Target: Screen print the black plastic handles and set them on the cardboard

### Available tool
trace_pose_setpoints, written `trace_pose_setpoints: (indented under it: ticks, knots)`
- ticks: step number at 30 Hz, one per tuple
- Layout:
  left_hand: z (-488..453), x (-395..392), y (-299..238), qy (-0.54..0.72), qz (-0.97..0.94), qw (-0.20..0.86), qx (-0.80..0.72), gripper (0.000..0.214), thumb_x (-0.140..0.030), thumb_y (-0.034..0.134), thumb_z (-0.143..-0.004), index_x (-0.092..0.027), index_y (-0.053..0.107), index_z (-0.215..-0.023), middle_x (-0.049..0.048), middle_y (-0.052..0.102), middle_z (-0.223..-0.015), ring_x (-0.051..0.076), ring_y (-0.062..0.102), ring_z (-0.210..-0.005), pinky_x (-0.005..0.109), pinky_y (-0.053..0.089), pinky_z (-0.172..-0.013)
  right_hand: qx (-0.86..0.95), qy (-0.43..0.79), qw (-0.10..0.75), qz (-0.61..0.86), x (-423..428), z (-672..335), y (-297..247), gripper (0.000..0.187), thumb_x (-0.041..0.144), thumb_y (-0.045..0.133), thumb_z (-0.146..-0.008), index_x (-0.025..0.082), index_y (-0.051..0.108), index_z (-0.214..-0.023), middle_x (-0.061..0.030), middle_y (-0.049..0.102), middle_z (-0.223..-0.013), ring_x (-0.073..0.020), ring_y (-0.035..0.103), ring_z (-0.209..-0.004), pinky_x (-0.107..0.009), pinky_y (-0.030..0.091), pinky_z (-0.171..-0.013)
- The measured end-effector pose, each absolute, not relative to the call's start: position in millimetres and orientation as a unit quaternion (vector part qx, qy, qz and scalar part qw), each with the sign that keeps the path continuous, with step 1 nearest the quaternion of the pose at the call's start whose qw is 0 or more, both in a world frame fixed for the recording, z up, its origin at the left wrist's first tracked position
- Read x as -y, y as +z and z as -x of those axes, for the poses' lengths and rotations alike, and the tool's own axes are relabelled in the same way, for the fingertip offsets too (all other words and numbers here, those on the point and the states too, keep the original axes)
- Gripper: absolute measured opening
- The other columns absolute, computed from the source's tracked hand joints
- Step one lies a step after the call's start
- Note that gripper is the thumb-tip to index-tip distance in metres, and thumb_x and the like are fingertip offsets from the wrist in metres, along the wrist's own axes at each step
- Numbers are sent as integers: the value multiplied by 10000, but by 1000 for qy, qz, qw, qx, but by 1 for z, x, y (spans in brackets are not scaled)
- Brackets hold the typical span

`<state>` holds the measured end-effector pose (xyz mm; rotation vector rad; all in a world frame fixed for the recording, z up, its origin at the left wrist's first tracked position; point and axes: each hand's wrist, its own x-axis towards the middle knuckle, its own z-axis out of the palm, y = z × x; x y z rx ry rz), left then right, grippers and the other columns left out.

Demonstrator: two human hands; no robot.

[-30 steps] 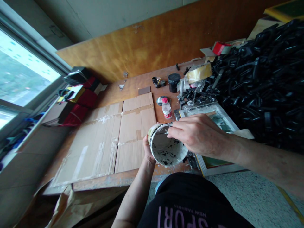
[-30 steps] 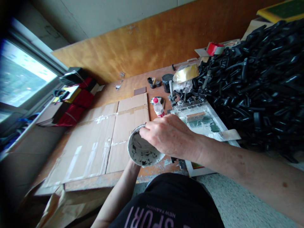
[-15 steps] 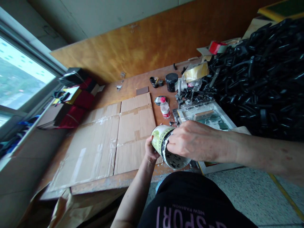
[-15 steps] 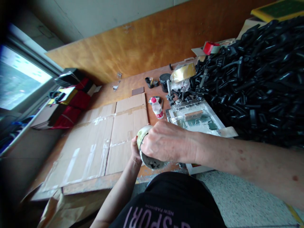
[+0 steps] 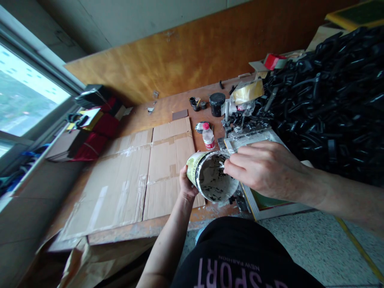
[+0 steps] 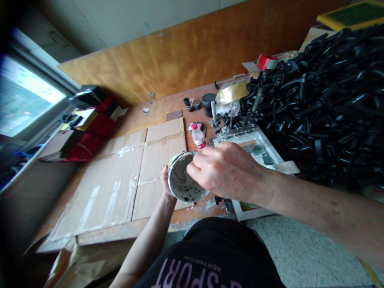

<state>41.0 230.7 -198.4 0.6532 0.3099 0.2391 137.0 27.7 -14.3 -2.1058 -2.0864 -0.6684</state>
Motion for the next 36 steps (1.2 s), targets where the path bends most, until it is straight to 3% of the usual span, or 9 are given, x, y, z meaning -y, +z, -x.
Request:
trace_pose_setpoints:
  ticks: [7,12,21,28,36]
  knots:
    - [-42,-229,-191,102,-304,934,-160,567,-496,614,-730,-174,641,-1196,94,698,-1161,359,566,-1197,478,446,-1015,709,-204,-8,675,-38,-135,-12,241,45,438,-885,172,614,-781,-20,600,-676,-132,449,-627,-311,212,-556]
    - [-43,-235,-194,106,-319,929,-152,586,-466,624,-726,-176,625,-1236,94,705,-1145,342,594,-1162,464,455,-1008,716,-146,-10,683,-46,-139,-18,218,41,450,-867,157,620,-798,-43,627,-703,-137,492,-641,-301,244,-564]
    - [-48,-244,-191,120,-367,912,-137,685,-485,658,-678,-186,579,-1289,104,680,-1197,370,551,-1217,479,435,-1035,656,-46,32,753,-54,-137,-23,211,57,445,-855,148,630,-806,-54,667,-737,-135,554,-610,-289,277,-528]
    - [-51,-247,-203,125,-378,909,-122,655,-485,630,-723,-206,556,-1310,90,679,-1200,348,557,-1216,472,435,-1036,599,12,76,797,-46,-136,-39,162,100,498,-823,131,656,-844,-74,698,-735,-149,571,-584,-286,265,-523]
    - [-55,-246,-208,104,-363,914,-144,648,-433,665,-690,-178,582,-1280,90,702,-1139,320,589,-1172,434,428,-1041,498,29,139,856,-34,-138,-65,258,204,486,-921,129,655,-742,-77,675,-653,-136,544,-538,-276,270,-541]
